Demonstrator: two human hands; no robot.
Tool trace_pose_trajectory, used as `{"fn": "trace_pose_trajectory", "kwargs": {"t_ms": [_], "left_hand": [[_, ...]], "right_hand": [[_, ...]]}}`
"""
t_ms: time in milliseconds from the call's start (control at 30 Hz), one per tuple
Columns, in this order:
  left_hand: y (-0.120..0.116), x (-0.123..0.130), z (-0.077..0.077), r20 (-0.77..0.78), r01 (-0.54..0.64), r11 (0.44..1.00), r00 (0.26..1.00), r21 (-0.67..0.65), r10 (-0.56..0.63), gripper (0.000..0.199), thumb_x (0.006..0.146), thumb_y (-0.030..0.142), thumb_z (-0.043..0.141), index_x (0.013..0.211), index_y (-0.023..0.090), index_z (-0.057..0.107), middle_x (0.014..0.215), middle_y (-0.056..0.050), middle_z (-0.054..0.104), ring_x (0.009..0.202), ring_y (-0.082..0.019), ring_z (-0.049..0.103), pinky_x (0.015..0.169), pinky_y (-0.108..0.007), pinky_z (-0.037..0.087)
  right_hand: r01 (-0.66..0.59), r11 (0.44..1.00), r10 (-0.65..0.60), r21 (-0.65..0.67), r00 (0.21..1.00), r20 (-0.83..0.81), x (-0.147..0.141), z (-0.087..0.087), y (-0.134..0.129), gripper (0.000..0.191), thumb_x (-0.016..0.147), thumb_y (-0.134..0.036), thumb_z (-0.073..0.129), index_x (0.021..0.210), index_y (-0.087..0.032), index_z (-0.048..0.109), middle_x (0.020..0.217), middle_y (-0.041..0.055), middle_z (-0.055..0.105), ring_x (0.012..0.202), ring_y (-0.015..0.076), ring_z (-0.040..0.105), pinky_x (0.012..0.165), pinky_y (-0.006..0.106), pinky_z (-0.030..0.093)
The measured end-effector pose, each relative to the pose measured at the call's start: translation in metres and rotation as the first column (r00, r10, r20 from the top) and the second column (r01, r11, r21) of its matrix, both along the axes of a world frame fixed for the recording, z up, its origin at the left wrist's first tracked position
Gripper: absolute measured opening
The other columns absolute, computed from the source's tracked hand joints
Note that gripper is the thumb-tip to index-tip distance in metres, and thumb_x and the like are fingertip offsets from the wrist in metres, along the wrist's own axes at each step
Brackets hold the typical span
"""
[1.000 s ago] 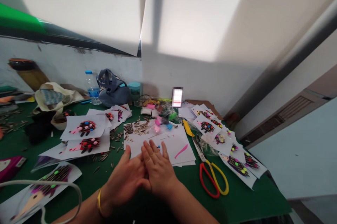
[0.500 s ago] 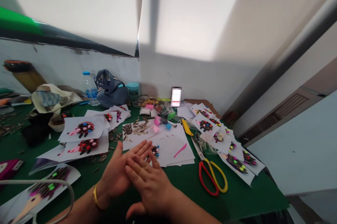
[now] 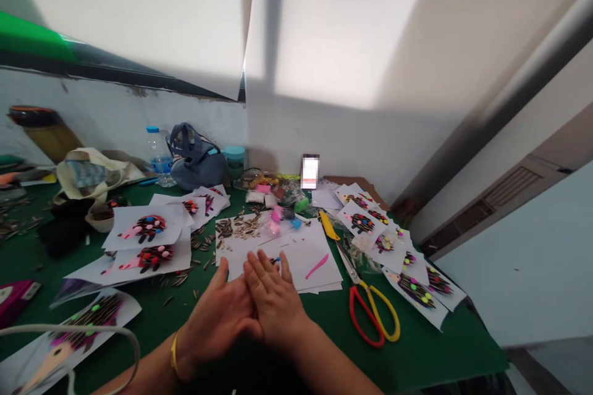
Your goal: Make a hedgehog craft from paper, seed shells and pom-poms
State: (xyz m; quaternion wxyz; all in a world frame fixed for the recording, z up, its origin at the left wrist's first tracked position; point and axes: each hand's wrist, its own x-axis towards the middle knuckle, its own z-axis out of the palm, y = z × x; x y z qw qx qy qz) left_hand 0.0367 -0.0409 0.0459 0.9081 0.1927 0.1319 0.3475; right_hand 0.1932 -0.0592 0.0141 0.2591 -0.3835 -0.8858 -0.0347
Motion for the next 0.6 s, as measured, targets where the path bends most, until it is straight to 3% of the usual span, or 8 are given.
{"fn": "trace_pose_trajectory", "kwargs": {"t_ms": [67,167,233,300,367,467,533,600], "left_hand": [[0.001,-0.002,0.002,-0.036,-0.064,0.998,0.997,0.012,0.064,0.077,0.086,0.072,0.022,0.130,0.015,0.049,0.141,-0.015,0.046,0.138,-0.026,0.032,0.116,-0.044,0.018],[0.003,-0.004,0.004,-0.085,-0.143,0.989,0.987,-0.039,0.139,0.079,0.085,0.072,0.019,0.130,0.014,0.049,0.145,-0.014,0.042,0.138,-0.024,0.033,0.116,-0.040,0.019],[0.003,-0.002,0.003,-0.060,-0.074,0.994,0.996,-0.075,0.070,0.081,0.085,0.073,0.019,0.131,0.014,0.048,0.146,-0.014,0.040,0.139,-0.025,0.032,0.116,-0.040,0.019],[0.002,0.001,0.001,-0.003,0.014,0.998,1.000,-0.066,-0.014,0.082,0.084,0.074,0.021,0.133,0.013,0.048,0.145,-0.015,0.041,0.139,-0.026,0.031,0.116,-0.042,0.019],[0.003,0.001,-0.002,0.024,0.018,0.999,1.000,-0.039,-0.017,0.080,0.085,0.073,0.022,0.133,0.014,0.048,0.144,-0.015,0.043,0.139,-0.027,0.030,0.116,-0.043,0.017],[0.005,0.002,-0.006,-0.013,-0.071,0.997,0.997,-0.043,0.071,0.079,0.084,0.073,0.024,0.130,0.015,0.051,0.144,-0.014,0.044,0.139,-0.027,0.030,0.117,-0.044,0.015],[0.006,0.004,-0.009,-0.011,-0.060,0.995,0.998,-0.077,0.059,0.078,0.084,0.073,0.026,0.130,0.015,0.052,0.145,-0.013,0.042,0.140,-0.026,0.027,0.117,-0.042,0.015],[0.007,0.006,-0.009,0.051,-0.003,0.995,0.999,-0.101,0.008,0.077,0.084,0.072,0.028,0.130,0.015,0.052,0.145,-0.014,0.042,0.141,-0.025,0.025,0.118,-0.042,0.013]], "right_hand": [[-0.003,1.000,0.003,-0.009,1.000,0.019,0.002,0.000,0.000,0.091,0.084,-0.076,0.020,0.150,-0.013,0.014,0.151,0.0132,0.030,0.141,0.0313,0.023,0.115,0.058,-0.002],[-0.118,0.993,0.117,0.012,0.992,0.049,0.000,-0.002,-0.003,0.096,0.080,-0.080,0.020,0.150,-0.014,0.016,0.149,0.0110,0.034,0.141,0.0296,0.024,0.116,0.055,-0.003],[-0.117,0.993,0.116,0.025,0.993,0.028,-0.002,-0.002,-0.005,0.098,0.078,-0.082,0.017,0.150,-0.015,0.016,0.150,0.0102,0.033,0.141,0.0291,0.024,0.117,0.053,-0.003],[-0.034,0.999,0.034,0.017,0.999,0.002,-0.001,-0.002,-0.004,0.095,0.081,-0.079,0.016,0.150,-0.014,0.013,0.151,0.0110,0.031,0.141,0.0299,0.023,0.117,0.053,-0.005],[0.028,1.000,-0.028,-0.002,1.000,0.005,0.001,-0.001,-0.003,0.092,0.084,-0.076,0.019,0.150,-0.013,0.012,0.151,0.0120,0.029,0.141,0.0309,0.023,0.116,0.054,-0.006],[-0.044,0.999,0.044,0.004,0.998,0.039,0.001,0.000,-0.004,0.095,0.081,-0.079,0.023,0.150,-0.013,0.016,0.150,0.0112,0.032,0.141,0.0307,0.024,0.116,0.053,-0.005],[-0.108,0.994,0.106,0.031,0.993,0.045,-0.002,0.001,-0.004,0.097,0.080,-0.080,0.023,0.150,-0.014,0.018,0.149,0.0101,0.034,0.141,0.0295,0.023,0.117,0.052,-0.004],[-0.079,0.996,0.078,0.047,0.997,0.028,-0.003,0.002,-0.001,0.095,0.081,-0.079,0.023,0.149,-0.013,0.019,0.150,0.0104,0.032,0.141,0.0293,0.022,0.117,0.051,-0.004]]}}
